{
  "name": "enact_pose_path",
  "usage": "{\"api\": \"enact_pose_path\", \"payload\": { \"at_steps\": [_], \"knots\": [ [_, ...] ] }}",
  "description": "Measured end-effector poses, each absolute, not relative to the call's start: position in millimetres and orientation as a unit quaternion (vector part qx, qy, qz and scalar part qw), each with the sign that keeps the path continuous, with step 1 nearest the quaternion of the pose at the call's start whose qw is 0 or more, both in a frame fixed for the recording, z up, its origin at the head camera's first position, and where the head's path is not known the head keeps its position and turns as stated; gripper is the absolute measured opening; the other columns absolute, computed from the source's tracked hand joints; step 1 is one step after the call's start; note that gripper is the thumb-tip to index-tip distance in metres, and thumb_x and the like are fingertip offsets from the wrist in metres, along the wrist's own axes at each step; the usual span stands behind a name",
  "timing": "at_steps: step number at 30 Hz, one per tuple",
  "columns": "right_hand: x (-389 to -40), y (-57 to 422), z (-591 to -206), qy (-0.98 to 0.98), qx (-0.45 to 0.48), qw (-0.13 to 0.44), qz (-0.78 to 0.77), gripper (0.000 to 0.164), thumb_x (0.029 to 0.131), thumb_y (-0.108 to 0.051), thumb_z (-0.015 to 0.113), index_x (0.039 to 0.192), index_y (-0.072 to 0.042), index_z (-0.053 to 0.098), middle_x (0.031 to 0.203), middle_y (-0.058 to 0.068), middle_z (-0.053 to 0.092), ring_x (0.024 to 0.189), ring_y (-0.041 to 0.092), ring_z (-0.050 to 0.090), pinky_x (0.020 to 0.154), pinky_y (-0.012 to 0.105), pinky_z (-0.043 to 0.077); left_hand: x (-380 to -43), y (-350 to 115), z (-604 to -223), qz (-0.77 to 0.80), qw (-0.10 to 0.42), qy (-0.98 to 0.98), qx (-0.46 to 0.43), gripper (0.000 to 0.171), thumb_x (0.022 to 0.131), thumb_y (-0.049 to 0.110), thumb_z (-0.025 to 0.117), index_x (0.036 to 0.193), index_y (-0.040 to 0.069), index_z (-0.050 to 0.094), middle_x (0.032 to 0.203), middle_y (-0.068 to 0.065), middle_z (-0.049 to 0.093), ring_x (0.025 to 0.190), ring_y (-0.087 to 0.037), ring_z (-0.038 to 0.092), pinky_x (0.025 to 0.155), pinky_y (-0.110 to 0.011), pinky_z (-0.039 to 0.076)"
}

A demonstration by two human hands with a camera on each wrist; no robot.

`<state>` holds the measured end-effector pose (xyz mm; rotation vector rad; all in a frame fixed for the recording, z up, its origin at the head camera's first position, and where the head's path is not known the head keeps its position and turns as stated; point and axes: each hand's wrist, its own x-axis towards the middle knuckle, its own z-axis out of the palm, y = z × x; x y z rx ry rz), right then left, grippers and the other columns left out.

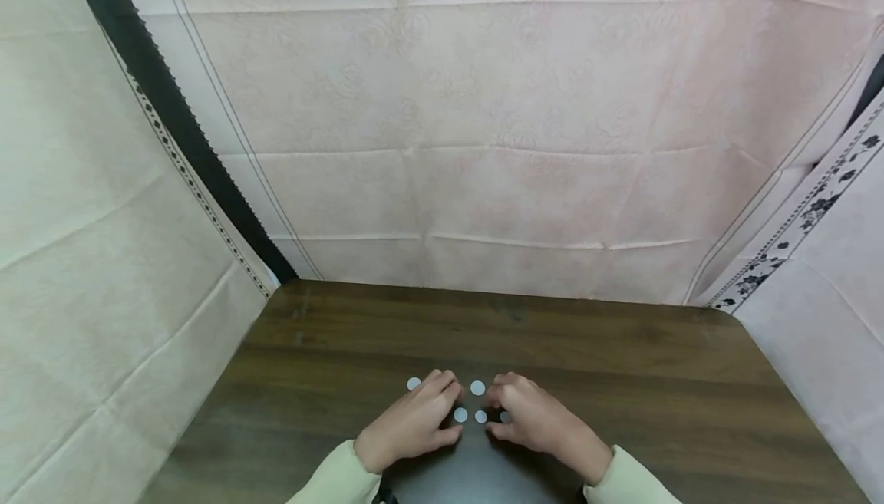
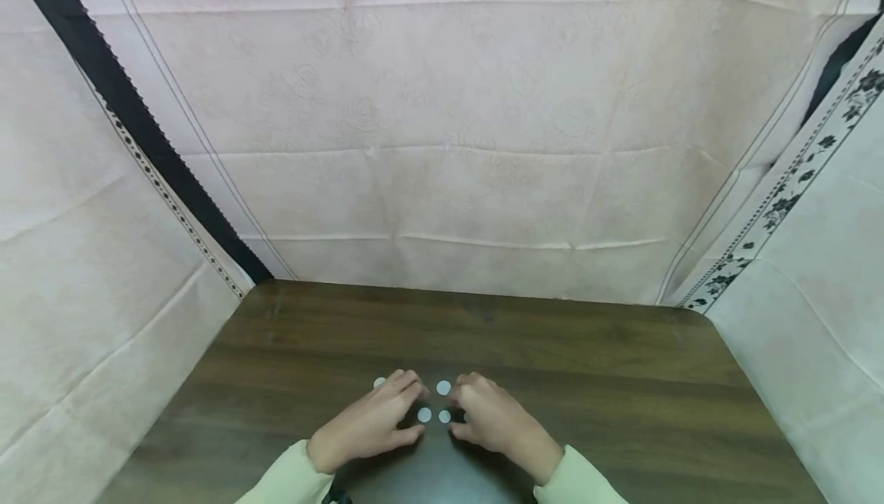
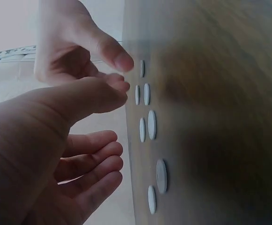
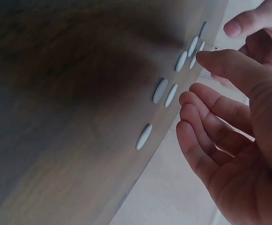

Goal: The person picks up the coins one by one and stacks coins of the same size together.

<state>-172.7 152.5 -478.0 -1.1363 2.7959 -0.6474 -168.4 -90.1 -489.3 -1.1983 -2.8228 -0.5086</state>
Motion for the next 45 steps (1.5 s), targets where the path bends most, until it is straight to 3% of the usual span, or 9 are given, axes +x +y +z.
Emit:
{"api": "enact_pose_path", "payload": {
  "at_steps": [13, 31, 45],
  "knots": [
    [-175.2, 144.5, -484.3, 0.907, -0.37, 0.037, -0.198, 0.008, 0.089, -0.011, 0.085, 0.094, -0.014, 0.08, 0.093, -0.002, 0.068, 0.083, 0.007, 0.059, 0.067, 0.018, 0.052, -178.4, -69.5, -500.1, -0.139, 0.027, -0.907, -0.397, 0.019, 0.094, 0.024, 0.08, 0.106, 0.013, 0.071, 0.102, 0.006, 0.06, 0.087, -0.007, 0.044, 0.074, -0.018, 0.041],
    [-180.3, 143.6, -493.2, 0.9, -0.397, 0.005, -0.181, 0.007, 0.088, -0.01, 0.085, 0.087, -0.016, 0.08, 0.087, -0.007, 0.071, 0.084, 0.002, 0.061, 0.076, 0.022, 0.053, -183.4, -59.0, -507.2, -0.138, 0.031, -0.909, -0.392, 0.01, 0.094, 0.021, 0.08, 0.096, 0.016, 0.071, 0.094, 0.008, 0.06, 0.085, -0.005, 0.05, 0.076, -0.017, 0.045],
    [-177.7, 142.9, -496.4, 0.899, -0.399, -0.015, -0.179, 0.012, 0.088, -0.009, 0.085, 0.082, -0.016, 0.079, 0.084, -0.007, 0.068, 0.081, -0.001, 0.056, 0.073, 0.021, 0.051, -178.4, -55.4, -502.5, -0.136, 0.02, -0.91, -0.391, 0.006, 0.094, 0.018, 0.08, 0.092, 0.019, 0.074, 0.096, 0.007, 0.063, 0.089, -0.007, 0.053, 0.08, -0.017, 0.047]
  ]
}}
